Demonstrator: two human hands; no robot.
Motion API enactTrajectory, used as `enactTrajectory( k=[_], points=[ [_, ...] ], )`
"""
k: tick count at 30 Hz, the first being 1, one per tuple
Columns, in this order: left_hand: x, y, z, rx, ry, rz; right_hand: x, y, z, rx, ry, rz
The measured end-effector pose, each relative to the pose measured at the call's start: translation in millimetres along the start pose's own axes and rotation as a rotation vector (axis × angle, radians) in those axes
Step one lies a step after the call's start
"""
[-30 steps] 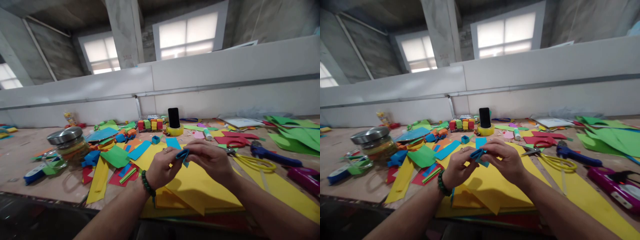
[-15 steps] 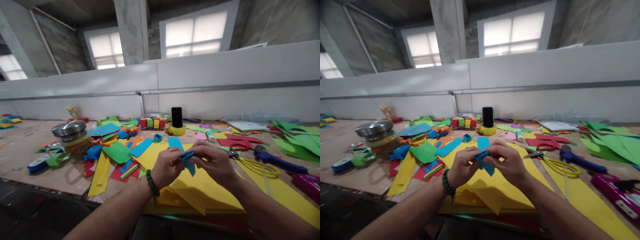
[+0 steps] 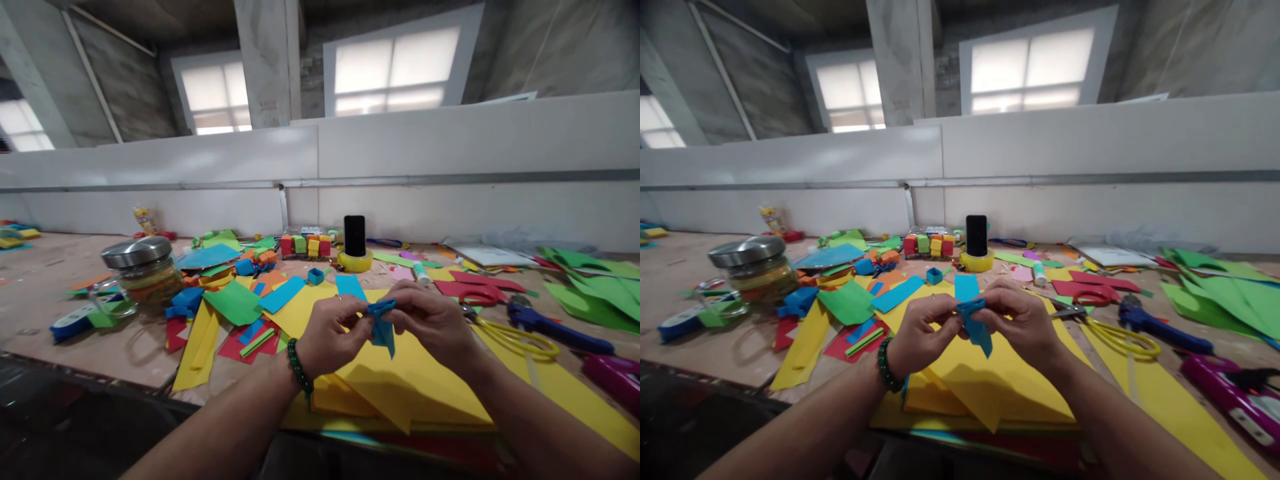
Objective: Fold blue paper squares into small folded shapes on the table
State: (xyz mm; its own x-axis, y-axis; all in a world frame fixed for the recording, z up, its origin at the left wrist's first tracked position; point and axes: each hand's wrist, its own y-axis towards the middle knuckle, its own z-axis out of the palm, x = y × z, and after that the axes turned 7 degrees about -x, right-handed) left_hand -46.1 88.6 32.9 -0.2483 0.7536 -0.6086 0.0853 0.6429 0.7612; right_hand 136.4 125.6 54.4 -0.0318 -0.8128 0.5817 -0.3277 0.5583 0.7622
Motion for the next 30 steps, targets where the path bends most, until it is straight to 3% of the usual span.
enactTrajectory(
  k=[12,25,30],
  points=[
    [-6.3,-2.0,0.9,-0.051,0.023,0.151,-2.7,-2.0,-0.4,-0.017,0.003,-0.066],
    [-3.5,-1.8,0.5,-0.1,0.042,0.211,1.0,-4.0,-0.3,-0.007,0.12,0.017],
    [-4.2,-3.4,0.5,-0.122,0.047,0.227,5.6,-3.8,0.2,-0.001,0.087,-0.021]
  ],
)
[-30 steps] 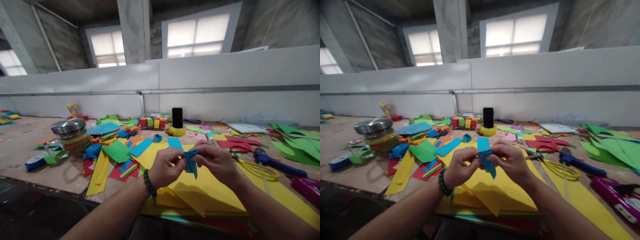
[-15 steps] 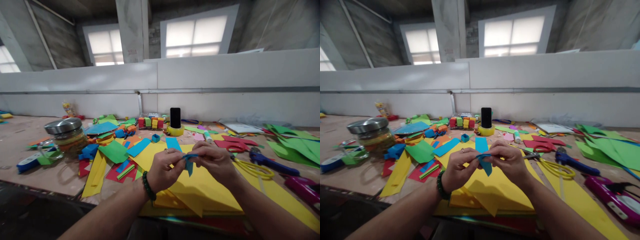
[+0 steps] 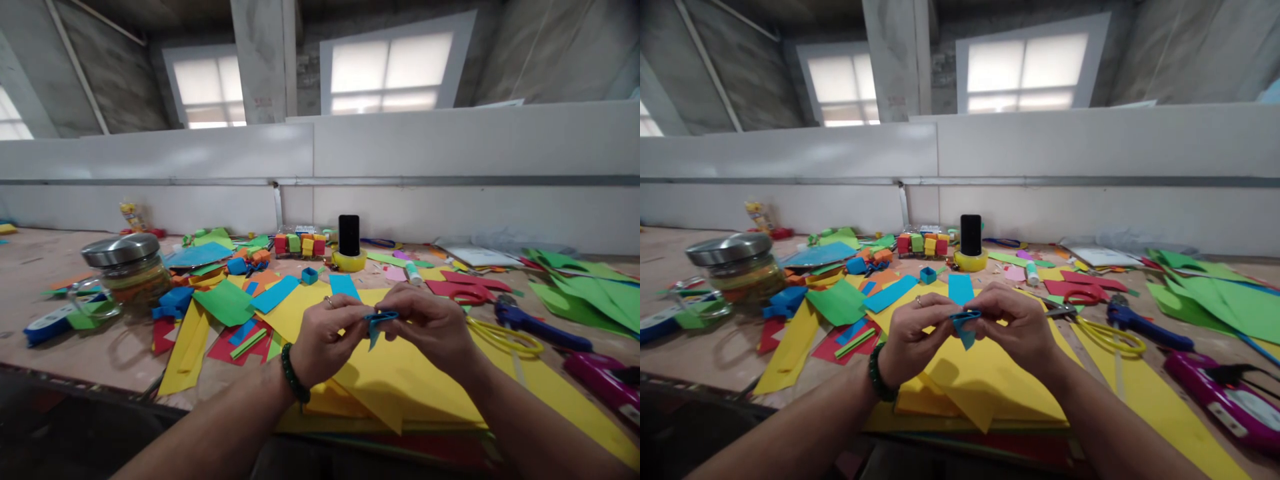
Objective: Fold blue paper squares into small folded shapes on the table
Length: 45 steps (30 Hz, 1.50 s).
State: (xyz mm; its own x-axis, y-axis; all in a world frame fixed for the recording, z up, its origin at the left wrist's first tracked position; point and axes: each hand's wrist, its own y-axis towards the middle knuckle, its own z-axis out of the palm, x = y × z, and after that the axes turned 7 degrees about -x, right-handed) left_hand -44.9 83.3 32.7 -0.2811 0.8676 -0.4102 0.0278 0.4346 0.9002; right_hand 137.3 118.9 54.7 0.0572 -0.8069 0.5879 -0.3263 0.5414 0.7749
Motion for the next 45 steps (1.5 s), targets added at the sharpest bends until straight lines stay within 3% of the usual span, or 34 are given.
enactTrajectory(
  k=[7,12,24,36,45],
  points=[
    [-0.2,0.2,0.0,0.009,-0.001,0.005,1.0,-1.9,1.9,-0.042,-0.082,-0.05],
    [0.8,-1.0,0.8,0.04,0.001,-0.018,4.2,-3.0,3.4,0.031,-0.108,-0.084],
    [-2.3,-2.4,2.9,-0.041,0.032,-0.08,10.3,0.9,1.6,0.075,-0.267,-0.239],
    [-5.9,-2.4,4.0,-0.019,0.027,-0.088,5.4,-0.5,3.7,0.056,-0.271,-0.248],
    [-7.0,-1.2,4.9,-0.009,-0.005,-0.103,-0.2,-3.6,2.6,-0.032,-0.172,-0.135]
  ],
)
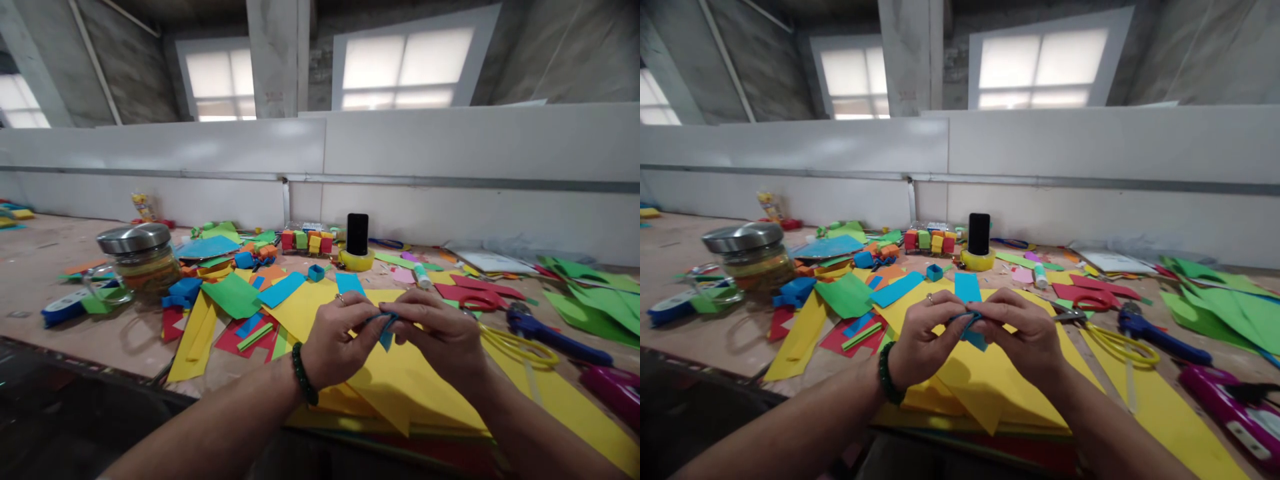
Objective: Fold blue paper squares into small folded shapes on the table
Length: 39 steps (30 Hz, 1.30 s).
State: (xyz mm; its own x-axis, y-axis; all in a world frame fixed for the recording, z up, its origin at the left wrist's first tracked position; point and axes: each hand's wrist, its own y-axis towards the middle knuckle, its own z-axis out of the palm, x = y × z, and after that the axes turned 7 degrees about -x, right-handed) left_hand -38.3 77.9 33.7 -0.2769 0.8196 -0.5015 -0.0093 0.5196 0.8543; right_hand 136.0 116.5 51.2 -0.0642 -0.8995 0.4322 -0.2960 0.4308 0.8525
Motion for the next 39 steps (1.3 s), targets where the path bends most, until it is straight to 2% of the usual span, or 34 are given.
enactTrajectory(
  k=[6,11,16,20,24,27,32,39],
  points=[
    [-2.4,0.2,-0.6,0.038,-0.05,-0.066,-4.2,-2.9,-2.3,-0.082,0.002,0.054],
    [4.4,-1.0,2.6,0.019,-0.113,-0.082,-0.8,-1.0,-4.9,-0.045,-0.036,0.071],
    [8.9,-0.2,7.3,-0.008,-0.192,-0.196,2.0,2.1,-4.1,0.021,-0.035,0.105],
    [8.0,0.0,10.1,-0.047,-0.218,-0.302,0.3,2.4,-2.7,0.015,-0.031,0.124],
    [4.0,0.8,9.5,-0.034,-0.342,-0.403,-4.8,0.3,-4.6,-0.013,0.009,0.195],
    [3.5,1.1,8.4,-0.032,-0.354,-0.399,-8.0,0.4,-6.6,-0.008,0.035,0.233],
    [6.1,0.4,8.5,-0.043,-0.259,-0.381,-8.8,2.8,-8.4,0.039,0.059,0.214],
    [11.3,-2.5,11.5,-0.082,-0.183,-0.395,-9.4,-0.4,-5.1,0.031,0.107,0.292]
  ],
)
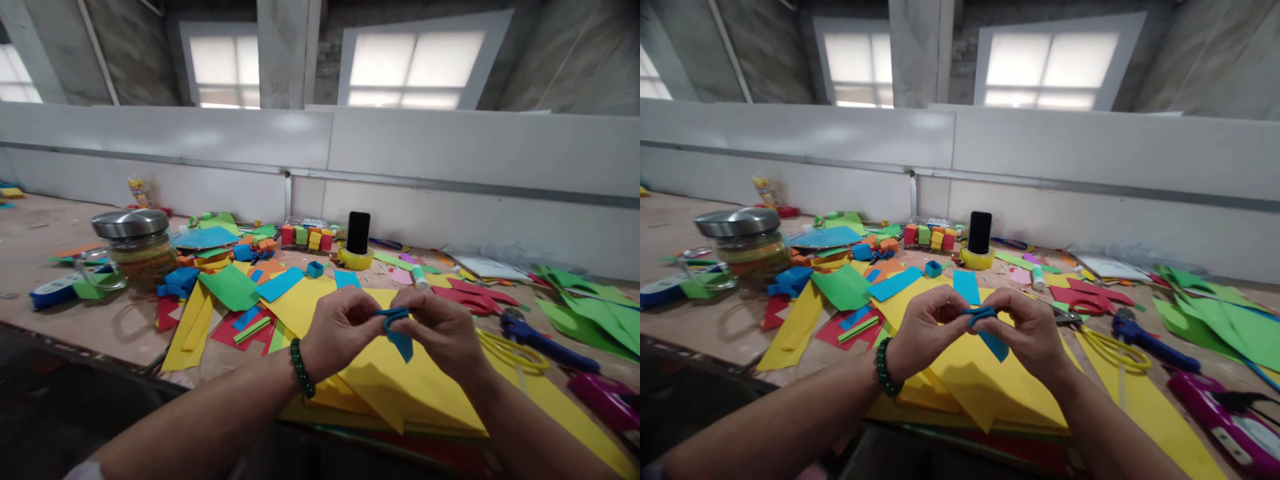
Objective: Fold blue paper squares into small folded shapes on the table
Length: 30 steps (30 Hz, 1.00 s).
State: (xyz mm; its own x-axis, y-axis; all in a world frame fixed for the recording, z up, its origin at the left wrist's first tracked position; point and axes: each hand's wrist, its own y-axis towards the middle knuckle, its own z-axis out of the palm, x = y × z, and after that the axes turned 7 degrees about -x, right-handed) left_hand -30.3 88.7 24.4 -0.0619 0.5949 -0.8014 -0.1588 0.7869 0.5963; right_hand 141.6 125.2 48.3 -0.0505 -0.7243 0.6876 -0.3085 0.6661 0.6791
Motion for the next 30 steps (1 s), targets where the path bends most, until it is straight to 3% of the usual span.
enactTrajectory(
  k=[14,30],
  points=[
    [-1.6,0.1,-3.0,-0.034,0.082,0.127,-0.1,1.2,-1.0,0.066,-0.019,-0.095],
    [0.0,-2.4,-0.7,-0.021,0.045,0.047,5.5,3.8,6.3,0.01,-0.035,-0.043]
  ],
)
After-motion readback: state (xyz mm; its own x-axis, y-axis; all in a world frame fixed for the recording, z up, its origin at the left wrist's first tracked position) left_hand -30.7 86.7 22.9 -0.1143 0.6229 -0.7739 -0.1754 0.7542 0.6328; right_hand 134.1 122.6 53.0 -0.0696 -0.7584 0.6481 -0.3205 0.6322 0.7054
